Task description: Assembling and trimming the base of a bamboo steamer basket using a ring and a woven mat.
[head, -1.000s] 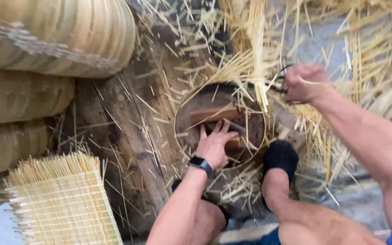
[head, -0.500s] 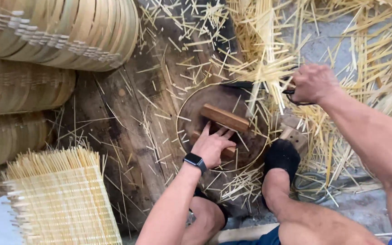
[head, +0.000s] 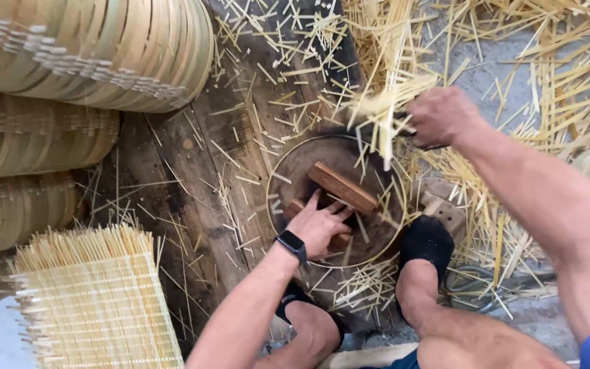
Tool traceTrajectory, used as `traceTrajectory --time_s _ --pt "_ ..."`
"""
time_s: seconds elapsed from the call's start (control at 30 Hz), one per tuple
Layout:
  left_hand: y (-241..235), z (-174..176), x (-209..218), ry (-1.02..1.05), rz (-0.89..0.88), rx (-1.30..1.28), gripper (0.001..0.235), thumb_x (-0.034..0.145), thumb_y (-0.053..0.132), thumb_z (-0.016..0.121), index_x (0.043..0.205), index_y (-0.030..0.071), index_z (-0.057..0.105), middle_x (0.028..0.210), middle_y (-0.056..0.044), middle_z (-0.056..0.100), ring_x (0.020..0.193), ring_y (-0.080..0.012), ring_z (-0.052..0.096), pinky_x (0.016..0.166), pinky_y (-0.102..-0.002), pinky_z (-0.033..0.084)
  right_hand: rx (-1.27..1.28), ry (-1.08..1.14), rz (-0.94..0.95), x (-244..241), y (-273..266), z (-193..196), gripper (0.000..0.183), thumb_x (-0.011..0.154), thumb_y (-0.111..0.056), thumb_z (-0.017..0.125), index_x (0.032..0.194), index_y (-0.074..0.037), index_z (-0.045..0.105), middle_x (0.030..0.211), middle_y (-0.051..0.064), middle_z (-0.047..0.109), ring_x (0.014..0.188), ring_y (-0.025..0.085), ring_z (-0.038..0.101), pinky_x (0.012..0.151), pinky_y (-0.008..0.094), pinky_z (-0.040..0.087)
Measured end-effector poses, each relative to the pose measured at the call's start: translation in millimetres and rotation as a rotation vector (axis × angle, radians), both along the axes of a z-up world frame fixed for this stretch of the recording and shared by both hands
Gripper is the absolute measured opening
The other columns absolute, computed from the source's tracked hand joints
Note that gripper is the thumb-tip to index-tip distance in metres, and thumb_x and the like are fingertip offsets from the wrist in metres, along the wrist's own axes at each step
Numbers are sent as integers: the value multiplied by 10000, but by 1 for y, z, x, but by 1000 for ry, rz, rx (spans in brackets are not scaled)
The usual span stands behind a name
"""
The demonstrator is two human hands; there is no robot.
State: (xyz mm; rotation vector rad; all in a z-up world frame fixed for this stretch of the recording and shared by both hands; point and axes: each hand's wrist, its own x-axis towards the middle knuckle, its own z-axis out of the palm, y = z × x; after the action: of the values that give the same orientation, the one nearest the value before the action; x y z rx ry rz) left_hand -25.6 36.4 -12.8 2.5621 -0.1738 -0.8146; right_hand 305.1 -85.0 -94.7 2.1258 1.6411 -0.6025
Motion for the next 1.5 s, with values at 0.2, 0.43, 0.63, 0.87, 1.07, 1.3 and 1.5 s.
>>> traceTrajectory --time_s 0.2,0.43,0.63,0.87,1.07,1.3,1.5 --pt "6 15 2 34 42 -128 473 646 177 817 1116 198 772 1303 -24 681 1296 -225 560 1207 -659 179 191 -13 -399 25 -63 -10 296 949 -391 597 980 -121 714 858 92 686 834 258 687 732 414 580" --pt "69 -39 40 -422 1046 11 337 976 419 665 1089 122 777 1051 -123 753 990 -307 708 878 -433 555 342 -113 -906 18 -103 -62 746 733 -339 817 1313 65 579 1252 330 592 1179 490 581 917 573 501" --pt "87 -55 92 -57 1169 45 396 870 535 737 1015 179 834 961 -153 757 936 -340 716 882 -417 532 318 856 -1052 -102 -52 8 473 852 -386 790 1234 -119 711 1043 69 789 936 180 748 867 344 584" --pt "79 -72 108 64 1250 -180 396 703 589 815 886 238 828 907 -70 813 913 -287 757 982 -470 507 334 942 -1227 -101 -50 -25 293 799 -269 853 963 -35 791 813 85 759 690 170 651 637 337 533" --pt "62 -106 85 -262 1131 95 342 741 600 811 839 276 861 834 -88 631 903 -276 606 859 -481 407 235 959 -1313 -111 -51 -18 240 802 -236 865 883 -29 776 759 85 724 640 164 597 578 343 496" --pt "94 -105 -7 -371 1236 77 423 945 502 719 1009 90 791 925 -143 715 881 -310 681 782 -428 528 395 889 -1185 -131 -89 -28 315 808 -258 860 984 -19 757 806 66 749 704 128 678 646 302 552" --pt "106 -96 -88 86 1667 -187 330 872 341 823 1054 69 785 919 -70 780 783 -186 684 687 -338 528 348 1057 -1335 -141 -101 -30 252 820 -213 835 944 -4 766 746 64 721 626 139 629 579 322 539"
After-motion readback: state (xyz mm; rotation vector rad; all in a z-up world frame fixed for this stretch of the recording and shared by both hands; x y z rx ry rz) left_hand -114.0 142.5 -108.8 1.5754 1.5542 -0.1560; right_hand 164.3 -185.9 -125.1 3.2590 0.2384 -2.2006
